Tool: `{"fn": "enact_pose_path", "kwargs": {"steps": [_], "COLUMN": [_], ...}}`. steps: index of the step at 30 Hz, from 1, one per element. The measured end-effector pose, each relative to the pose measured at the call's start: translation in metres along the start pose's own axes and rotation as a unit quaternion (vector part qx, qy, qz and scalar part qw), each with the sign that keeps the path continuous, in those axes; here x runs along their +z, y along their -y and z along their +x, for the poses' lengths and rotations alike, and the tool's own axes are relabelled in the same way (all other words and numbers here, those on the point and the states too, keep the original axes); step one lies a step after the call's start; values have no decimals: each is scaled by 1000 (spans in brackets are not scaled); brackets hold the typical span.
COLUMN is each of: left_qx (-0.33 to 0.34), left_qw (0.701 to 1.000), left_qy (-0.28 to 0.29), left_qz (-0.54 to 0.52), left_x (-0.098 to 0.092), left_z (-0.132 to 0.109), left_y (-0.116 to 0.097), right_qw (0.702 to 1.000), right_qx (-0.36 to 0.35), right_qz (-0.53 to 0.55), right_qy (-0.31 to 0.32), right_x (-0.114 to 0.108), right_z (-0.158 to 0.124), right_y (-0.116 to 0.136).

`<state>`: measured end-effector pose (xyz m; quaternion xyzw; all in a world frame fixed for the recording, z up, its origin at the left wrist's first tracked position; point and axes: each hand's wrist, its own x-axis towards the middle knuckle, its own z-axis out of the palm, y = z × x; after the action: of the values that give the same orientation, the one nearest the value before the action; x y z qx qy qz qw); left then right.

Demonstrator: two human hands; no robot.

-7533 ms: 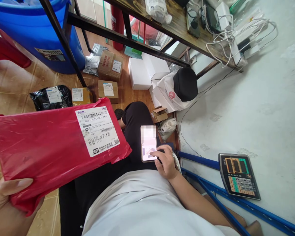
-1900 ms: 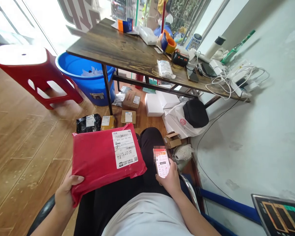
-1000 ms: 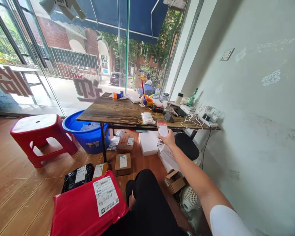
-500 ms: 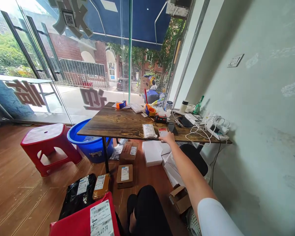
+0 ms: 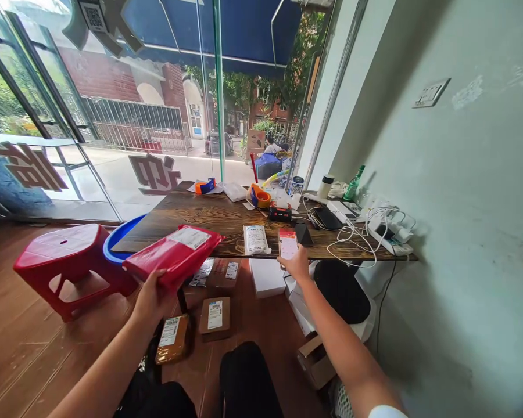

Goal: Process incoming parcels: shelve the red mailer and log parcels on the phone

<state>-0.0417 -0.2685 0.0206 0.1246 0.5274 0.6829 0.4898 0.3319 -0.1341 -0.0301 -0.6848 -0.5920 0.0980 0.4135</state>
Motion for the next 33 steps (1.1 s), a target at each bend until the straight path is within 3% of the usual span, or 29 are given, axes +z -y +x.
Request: {"fn": "enact_pose_path", "kwargs": {"steps": [3, 6, 9, 11, 14, 18, 23, 26, 29, 31, 33], "left_qx": [-36, -118, -160, -140, -87, -40, -34, -98, -209, -243, -245], "left_qw": [997, 979, 950, 937, 939, 950, 943, 930, 889, 871, 869], "left_qy": [38, 96, 190, 267, 301, 279, 304, 351, 405, 422, 425], "left_qz": [49, 137, 188, 174, 142, 135, 127, 57, -34, -61, -60], "left_x": [48, 76, 98, 111, 122, 112, 86, 65, 40, 23, 9], "left_z": [50, 50, 1, -42, -89, -111, -141, -171, -194, -202, -207], "left_y": [4, 26, 68, 100, 136, 153, 147, 145, 146, 148, 150], "right_qw": [999, 997, 989, 985, 983, 980, 978, 979, 977, 952, 894], "right_qx": [-24, -62, -99, -101, -76, -57, -58, -56, -40, -11, 46], "right_qz": [15, 47, 105, 135, 155, 175, 186, 181, 182, 257, 375], "right_qy": [-18, -23, 9, 38, 59, 73, 69, 70, 105, 166, 240], "right_x": [-15, -33, -48, -54, -58, -65, -81, -91, -97, -100, -100], "right_z": [-23, -49, -82, -107, -143, -179, -206, -222, -239, -248, -253], "right_y": [-3, 2, 20, 36, 58, 67, 65, 62, 54, 45, 37]}}
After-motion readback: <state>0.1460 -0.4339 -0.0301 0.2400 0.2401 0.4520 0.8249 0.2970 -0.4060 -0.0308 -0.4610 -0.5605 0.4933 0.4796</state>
